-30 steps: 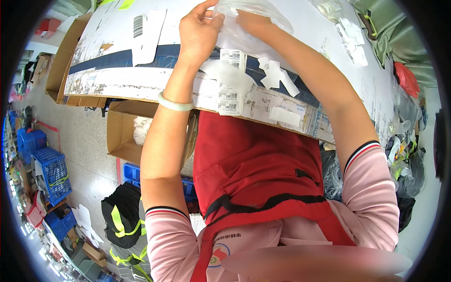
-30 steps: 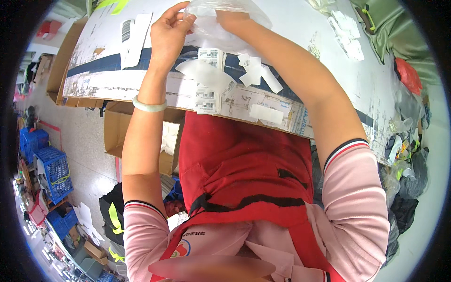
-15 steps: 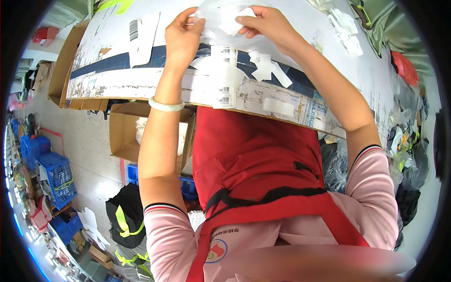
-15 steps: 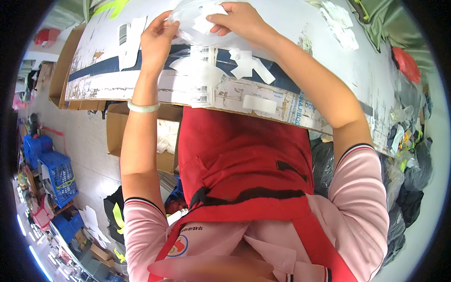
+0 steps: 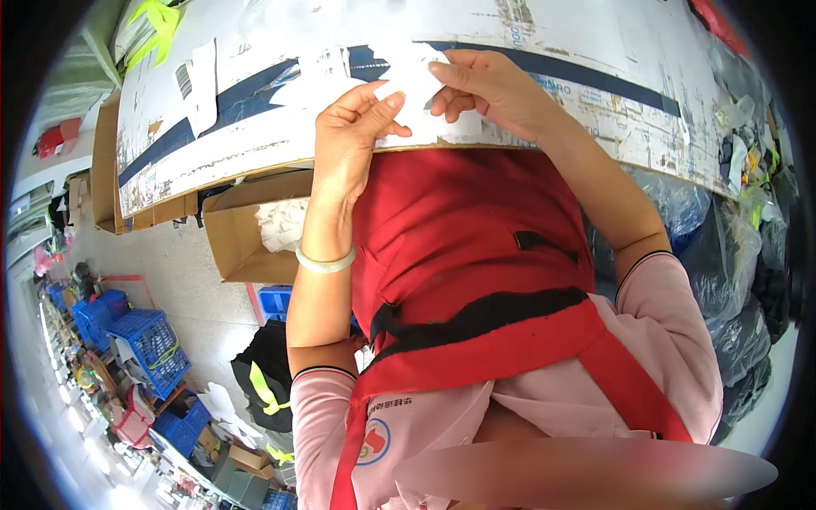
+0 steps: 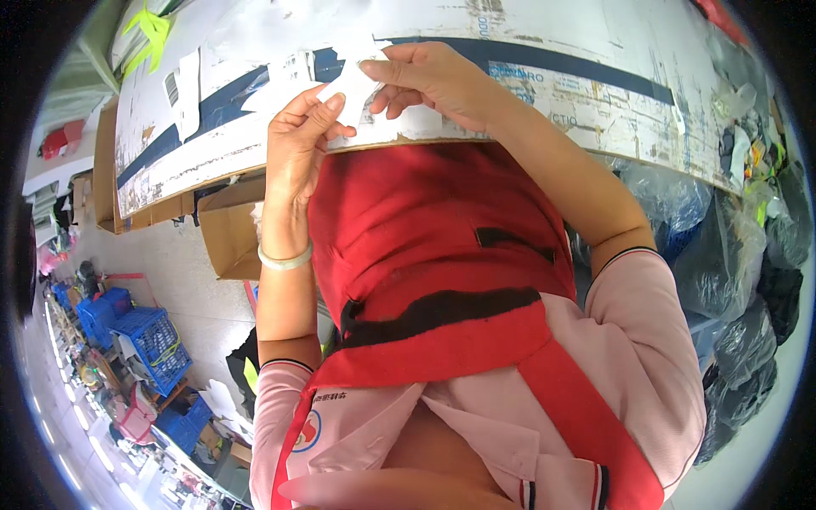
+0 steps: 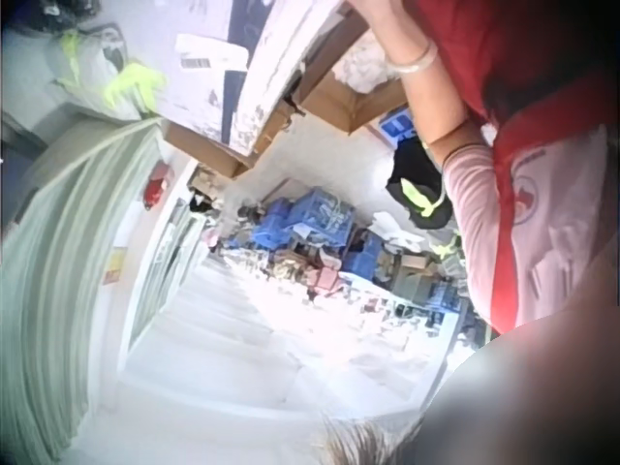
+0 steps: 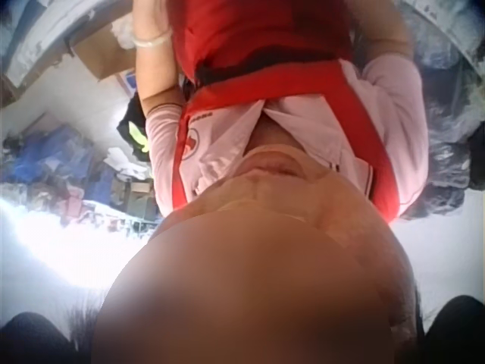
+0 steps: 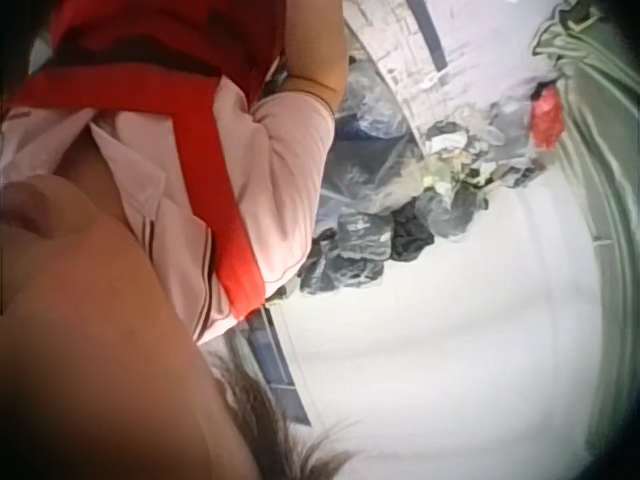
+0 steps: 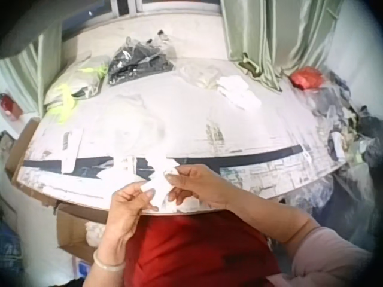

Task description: Checking and organizing clothing tags on a workbench.

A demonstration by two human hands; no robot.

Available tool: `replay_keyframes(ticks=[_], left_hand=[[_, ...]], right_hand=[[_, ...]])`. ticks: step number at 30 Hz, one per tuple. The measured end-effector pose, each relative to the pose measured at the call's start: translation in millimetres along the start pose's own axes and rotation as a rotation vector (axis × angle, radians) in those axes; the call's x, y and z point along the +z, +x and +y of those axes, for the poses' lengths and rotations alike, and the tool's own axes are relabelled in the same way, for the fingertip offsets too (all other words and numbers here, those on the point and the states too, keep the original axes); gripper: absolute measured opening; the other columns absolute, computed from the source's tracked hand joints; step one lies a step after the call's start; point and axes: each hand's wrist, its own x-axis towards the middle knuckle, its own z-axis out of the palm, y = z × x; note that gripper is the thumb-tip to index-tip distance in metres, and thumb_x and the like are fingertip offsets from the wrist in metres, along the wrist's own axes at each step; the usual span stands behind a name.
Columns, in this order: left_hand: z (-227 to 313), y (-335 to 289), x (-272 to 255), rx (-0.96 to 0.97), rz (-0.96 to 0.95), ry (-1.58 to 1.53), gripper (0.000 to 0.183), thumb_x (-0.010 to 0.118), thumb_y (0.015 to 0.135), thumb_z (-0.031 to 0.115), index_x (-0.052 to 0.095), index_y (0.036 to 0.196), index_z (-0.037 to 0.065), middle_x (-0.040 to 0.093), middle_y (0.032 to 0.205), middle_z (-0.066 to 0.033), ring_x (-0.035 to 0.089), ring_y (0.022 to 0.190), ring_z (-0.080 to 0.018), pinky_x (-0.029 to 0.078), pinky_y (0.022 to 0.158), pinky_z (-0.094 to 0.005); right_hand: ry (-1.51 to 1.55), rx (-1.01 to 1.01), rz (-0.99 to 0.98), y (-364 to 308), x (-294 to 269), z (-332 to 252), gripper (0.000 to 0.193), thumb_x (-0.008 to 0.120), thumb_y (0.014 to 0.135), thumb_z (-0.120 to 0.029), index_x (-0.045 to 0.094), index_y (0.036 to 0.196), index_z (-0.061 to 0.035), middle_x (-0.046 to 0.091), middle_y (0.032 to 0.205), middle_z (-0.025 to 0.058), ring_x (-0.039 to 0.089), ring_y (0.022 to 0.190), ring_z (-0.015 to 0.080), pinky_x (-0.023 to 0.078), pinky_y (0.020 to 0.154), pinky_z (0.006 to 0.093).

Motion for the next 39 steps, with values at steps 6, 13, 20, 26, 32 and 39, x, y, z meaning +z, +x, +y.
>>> replay_keyframes(ticks=[6, 13, 20, 26, 32, 39], left_hand=[[-17.5, -19.8, 8.4, -0.096, 0.026, -0.092, 0.019, 0.067, 0.091, 0.004, 0.067, 0.109, -0.003, 0.069, 0.088, -0.0076, 0.064, 0.067, -0.0135, 0.056, 0.063, -0.0258], [-41.3, -41.4, 22.0, 0.026, 0.076, 0.134, 0.019, 0.068, 0.091, 0.004, 0.067, 0.109, -0.004, 0.069, 0.087, -0.0068, 0.062, 0.067, -0.0107, 0.054, 0.064, -0.0241], [-52.4, -71.9, 28.0, -0.037, 0.013, 0.326, 0.023, 0.068, 0.091, 0.005, 0.066, 0.112, -0.004, 0.068, 0.089, -0.0046, 0.061, 0.076, -0.0082, 0.052, 0.070, -0.0216], [-57.9, -73.9, 35.5, -0.138, -0.193, 0.400, 0.029, 0.066, 0.095, 0.012, 0.063, 0.119, -0.003, 0.068, 0.098, -0.0017, 0.058, 0.087, -0.0060, 0.048, 0.078, -0.0202], [-57.1, -63.5, 31.4, -0.330, -0.421, 0.163, 0.034, 0.062, 0.097, 0.016, 0.060, 0.124, -0.005, 0.069, 0.108, -0.0080, 0.063, 0.099, -0.0125, 0.048, 0.093, -0.0255], [-70.7, -55.8, 27.7, -0.398, -0.550, 0.016, 0.032, 0.059, 0.098, 0.020, 0.060, 0.120, -0.004, 0.069, 0.108, -0.0114, 0.066, 0.102, -0.0184, 0.048, 0.097, -0.0301]], right_hand=[[0.105, -0.013, 0.027, -26.4, -10.3, 18.7, 0.042, 0.054, 0.100, -0.041, 0.063, 0.110, -0.0012, 0.068, 0.083, 0.0073, 0.064, 0.075, 0.0100, 0.052, 0.068, 0.0221], [-0.173, -0.041, 0.090, -47.2, -7.2, 34.3, 0.028, 0.064, 0.095, -0.025, 0.064, 0.104, 0.0006, 0.066, 0.083, 0.0047, 0.061, 0.073, 0.0087, 0.050, 0.067, 0.0218], [-0.239, -0.069, -0.017, -69.6, -12.0, 54.5, 0.018, 0.067, 0.092, -0.014, 0.066, 0.103, 0.0003, 0.066, 0.085, 0.0021, 0.058, 0.073, 0.0060, 0.047, 0.068, 0.0203], [-0.276, -0.045, -0.054, -76.8, -16.3, 65.7, 0.017, 0.066, 0.093, -0.010, 0.065, 0.105, 0.0020, 0.066, 0.088, 0.0021, 0.059, 0.078, 0.0062, 0.048, 0.071, 0.0205], [-0.432, -0.085, -0.103, -73.9, -23.5, 61.0, 0.015, 0.067, 0.092, -0.009, 0.066, 0.102, 0.0017, 0.066, 0.090, 0.0016, 0.061, 0.083, 0.0067, 0.049, 0.075, 0.0219], [-0.478, -0.139, -0.180, -70.9, -25.5, 62.4, 0.013, 0.066, 0.090, -0.010, 0.069, 0.098, -0.0001, 0.062, 0.092, 0.0007, 0.058, 0.077, 0.0080, 0.046, 0.070, 0.0216]])
